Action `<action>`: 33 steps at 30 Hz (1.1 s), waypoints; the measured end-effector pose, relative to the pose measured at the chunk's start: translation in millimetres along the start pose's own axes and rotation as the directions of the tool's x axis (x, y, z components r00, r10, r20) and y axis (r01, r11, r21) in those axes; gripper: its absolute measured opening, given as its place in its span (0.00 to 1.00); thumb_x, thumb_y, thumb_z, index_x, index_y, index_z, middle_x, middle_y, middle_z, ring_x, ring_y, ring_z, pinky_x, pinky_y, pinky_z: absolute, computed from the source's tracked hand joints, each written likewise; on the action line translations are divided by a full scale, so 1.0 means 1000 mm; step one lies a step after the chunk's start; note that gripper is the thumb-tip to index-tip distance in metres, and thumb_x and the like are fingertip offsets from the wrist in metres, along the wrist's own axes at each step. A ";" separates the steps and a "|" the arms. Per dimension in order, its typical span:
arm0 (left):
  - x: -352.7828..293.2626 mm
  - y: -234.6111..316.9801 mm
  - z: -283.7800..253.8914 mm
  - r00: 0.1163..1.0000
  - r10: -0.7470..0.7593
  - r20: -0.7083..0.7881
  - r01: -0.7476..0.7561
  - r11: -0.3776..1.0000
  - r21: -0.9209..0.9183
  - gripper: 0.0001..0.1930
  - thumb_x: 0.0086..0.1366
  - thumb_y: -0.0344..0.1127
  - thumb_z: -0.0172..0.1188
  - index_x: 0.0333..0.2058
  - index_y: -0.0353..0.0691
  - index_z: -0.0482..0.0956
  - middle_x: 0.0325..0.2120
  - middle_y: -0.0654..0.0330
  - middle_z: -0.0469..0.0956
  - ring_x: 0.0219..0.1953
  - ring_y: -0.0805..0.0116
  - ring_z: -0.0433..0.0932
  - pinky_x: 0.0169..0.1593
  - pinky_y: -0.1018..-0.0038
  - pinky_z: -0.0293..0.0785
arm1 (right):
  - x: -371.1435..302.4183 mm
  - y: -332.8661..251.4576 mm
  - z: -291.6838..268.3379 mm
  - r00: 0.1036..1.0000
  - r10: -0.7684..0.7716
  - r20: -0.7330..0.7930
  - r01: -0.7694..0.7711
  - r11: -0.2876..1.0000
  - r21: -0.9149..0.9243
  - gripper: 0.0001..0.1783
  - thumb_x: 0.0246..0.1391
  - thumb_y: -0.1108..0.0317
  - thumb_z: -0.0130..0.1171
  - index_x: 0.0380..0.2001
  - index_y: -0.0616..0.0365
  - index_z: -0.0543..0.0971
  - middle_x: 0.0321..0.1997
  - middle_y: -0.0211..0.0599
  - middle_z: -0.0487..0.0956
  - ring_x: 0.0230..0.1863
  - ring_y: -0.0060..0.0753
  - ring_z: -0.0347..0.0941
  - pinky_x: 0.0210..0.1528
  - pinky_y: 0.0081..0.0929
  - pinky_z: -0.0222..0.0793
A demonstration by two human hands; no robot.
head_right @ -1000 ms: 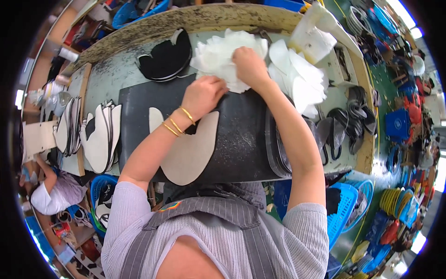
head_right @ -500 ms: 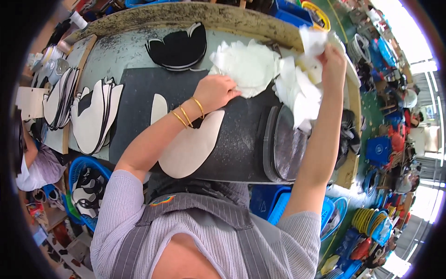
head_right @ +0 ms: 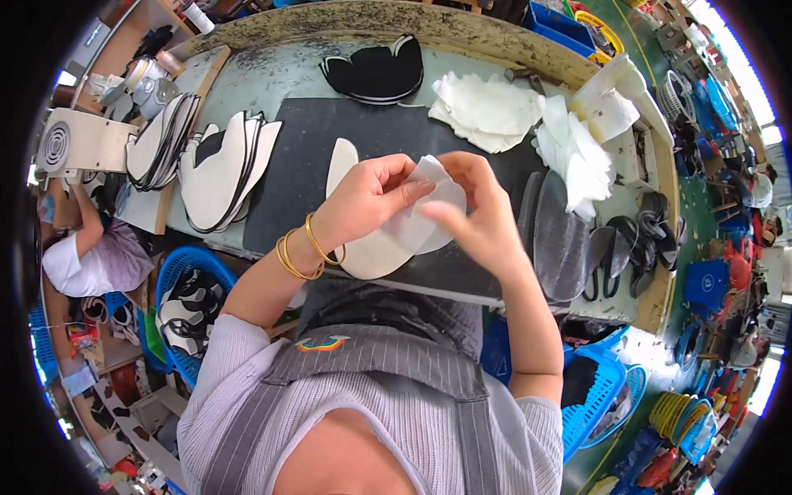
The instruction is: The recorder is manually layering and assembling shoe upper components at a factory workbench.
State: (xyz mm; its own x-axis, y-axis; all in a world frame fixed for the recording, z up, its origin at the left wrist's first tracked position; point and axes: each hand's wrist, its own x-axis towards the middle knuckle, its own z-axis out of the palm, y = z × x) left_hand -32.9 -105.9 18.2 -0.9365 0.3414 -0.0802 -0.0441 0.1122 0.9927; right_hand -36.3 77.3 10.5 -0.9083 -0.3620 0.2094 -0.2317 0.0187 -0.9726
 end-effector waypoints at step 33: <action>-0.070 -0.013 0.014 0.964 0.119 -0.237 -0.084 0.984 0.154 0.10 0.66 0.35 0.54 0.30 0.34 0.74 0.17 0.65 0.74 0.20 0.83 0.67 0.23 0.81 0.64 | -0.030 -0.018 0.038 0.996 0.076 -0.039 -0.084 0.948 -0.308 0.06 0.52 0.74 0.58 0.33 0.66 0.77 0.23 0.37 0.79 0.24 0.19 0.75 0.28 0.16 0.69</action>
State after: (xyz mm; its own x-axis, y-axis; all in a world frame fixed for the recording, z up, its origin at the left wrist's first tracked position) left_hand 38.1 -118.4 9.3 -0.9906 0.1216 0.0623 0.0887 0.2257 0.9701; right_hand 8.1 51.8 18.3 -0.9362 -0.3228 0.1389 -0.2503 0.3352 -0.9083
